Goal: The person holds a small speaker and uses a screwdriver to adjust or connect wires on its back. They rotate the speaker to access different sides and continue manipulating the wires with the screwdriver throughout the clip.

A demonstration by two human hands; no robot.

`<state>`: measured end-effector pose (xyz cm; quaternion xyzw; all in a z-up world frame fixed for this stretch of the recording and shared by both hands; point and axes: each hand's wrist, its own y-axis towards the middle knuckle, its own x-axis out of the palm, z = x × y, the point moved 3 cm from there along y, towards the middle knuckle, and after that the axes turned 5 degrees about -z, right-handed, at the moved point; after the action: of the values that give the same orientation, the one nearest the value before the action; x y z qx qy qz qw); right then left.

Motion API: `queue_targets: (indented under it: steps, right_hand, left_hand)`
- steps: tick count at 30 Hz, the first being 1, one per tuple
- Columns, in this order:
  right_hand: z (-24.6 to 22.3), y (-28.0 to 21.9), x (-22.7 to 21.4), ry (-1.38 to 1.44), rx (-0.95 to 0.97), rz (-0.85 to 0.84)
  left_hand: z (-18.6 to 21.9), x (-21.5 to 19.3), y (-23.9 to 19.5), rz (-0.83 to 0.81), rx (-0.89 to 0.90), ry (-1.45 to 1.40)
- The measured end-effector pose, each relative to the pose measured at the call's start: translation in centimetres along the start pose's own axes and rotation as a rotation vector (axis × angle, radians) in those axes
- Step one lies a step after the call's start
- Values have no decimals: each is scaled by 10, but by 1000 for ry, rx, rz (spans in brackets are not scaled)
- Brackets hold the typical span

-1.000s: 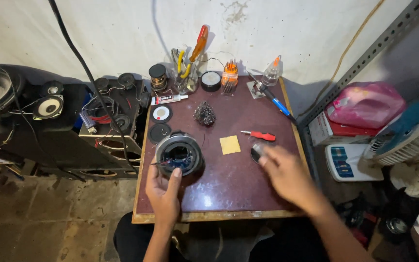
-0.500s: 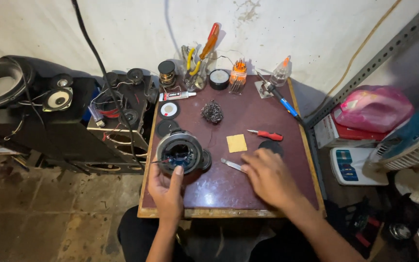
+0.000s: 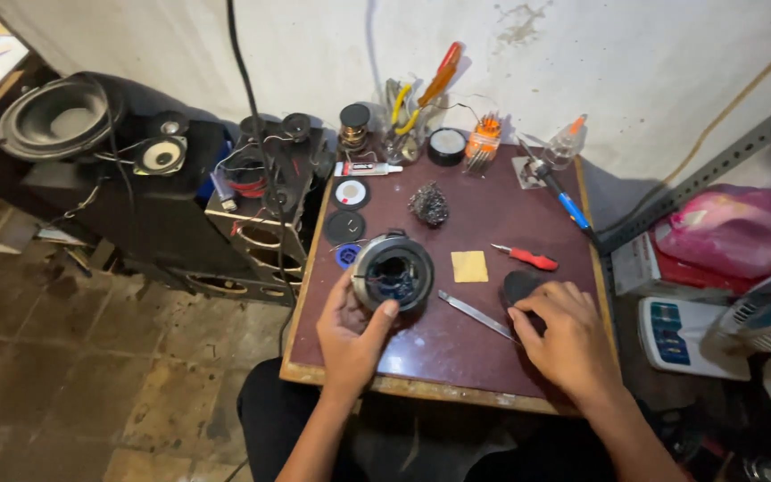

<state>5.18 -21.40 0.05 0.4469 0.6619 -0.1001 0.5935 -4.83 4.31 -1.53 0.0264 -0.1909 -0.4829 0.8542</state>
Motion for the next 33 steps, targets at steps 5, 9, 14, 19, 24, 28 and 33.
queue_targets:
  steps: [5,9,14,19,24,28,33]
  right_hand:
    - [-59,17,-54,166,-229,166]
    - [-79,23,-67,153,-378,227]
    - [-73,35,-48,213,-447,93]
    - [-68,42,-44,270,-496,46]
    - [-67,48,-54,321,-485,52]
    - [-52,51,-54,380,-282,-52]
    - [-51,60,-40,434,-99,-398]
  left_hand:
    - [3,19,-8,-38,-86,-18]
    - [-8,46,-22,-96,-343,-257]
    - [-15,59,-26,-204,-344,-316]
    - [-19,60,-21,-197,-380,-321]
    - [-20,59,-16,-197,-400,-314]
    - [-24,63,-17,-191,-406,-337]
    - [-12,78,-22,-235,-413,-328]
